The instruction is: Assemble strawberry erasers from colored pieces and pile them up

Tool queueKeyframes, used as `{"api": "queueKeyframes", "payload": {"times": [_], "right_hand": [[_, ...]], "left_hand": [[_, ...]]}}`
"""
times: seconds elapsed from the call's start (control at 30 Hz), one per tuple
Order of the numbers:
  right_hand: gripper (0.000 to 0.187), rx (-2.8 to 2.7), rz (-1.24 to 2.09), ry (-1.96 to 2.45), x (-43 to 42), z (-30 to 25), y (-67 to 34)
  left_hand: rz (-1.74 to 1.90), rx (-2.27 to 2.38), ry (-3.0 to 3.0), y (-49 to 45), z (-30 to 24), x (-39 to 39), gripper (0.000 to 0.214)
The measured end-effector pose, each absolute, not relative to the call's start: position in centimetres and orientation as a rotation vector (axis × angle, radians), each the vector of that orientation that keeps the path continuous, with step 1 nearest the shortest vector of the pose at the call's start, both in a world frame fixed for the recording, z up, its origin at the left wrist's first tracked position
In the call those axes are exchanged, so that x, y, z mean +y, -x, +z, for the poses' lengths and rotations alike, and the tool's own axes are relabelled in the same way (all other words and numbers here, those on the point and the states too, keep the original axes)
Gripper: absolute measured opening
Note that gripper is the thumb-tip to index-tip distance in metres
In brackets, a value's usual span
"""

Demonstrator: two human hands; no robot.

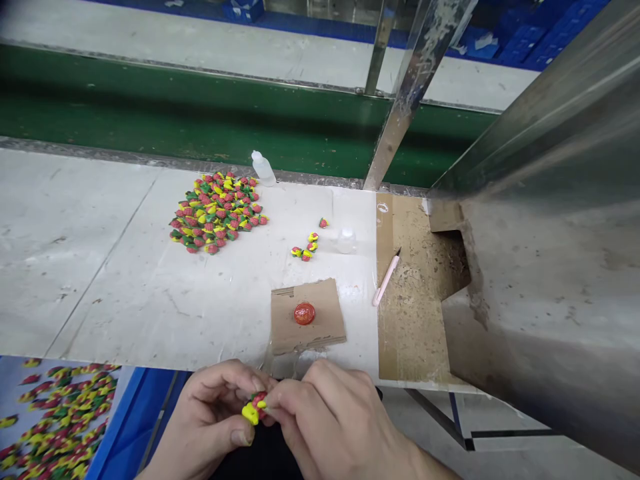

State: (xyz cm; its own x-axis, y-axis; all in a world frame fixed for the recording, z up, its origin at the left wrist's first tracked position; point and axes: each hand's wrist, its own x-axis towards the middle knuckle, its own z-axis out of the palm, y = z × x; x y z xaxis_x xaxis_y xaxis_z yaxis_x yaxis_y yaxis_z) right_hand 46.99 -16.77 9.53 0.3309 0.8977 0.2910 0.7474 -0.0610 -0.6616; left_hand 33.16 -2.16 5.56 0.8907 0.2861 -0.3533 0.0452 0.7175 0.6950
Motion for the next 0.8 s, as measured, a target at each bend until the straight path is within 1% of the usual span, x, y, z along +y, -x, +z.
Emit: {"api": "queueKeyframes", "payload": {"times": [0.43,0.57,0.7,0.8], "right_hand": [[0.030,-1.465,0.249,1.849,-16.8,9.5,-47.3],[0.029,-1.481,0.244,1.873,-17.0,9.3,-47.3],[0.032,-1.482,0.238,1.883,-17.1,9.4,-47.4],[0.030,-1.468,0.244,1.886,-17.2,9.5,-47.4]], "left_hand": [[0.208,0.510,-0.843,-33.5,5.8,-2.4,0.024],[0.293,0.569,-0.953,-33.7,6.1,-2.4,0.027],[0.339,0.552,-1.054,-34.0,6.4,-2.4,0.031],[0.347,0.521,-1.073,-33.9,6.4,-2.3,0.034]]}}
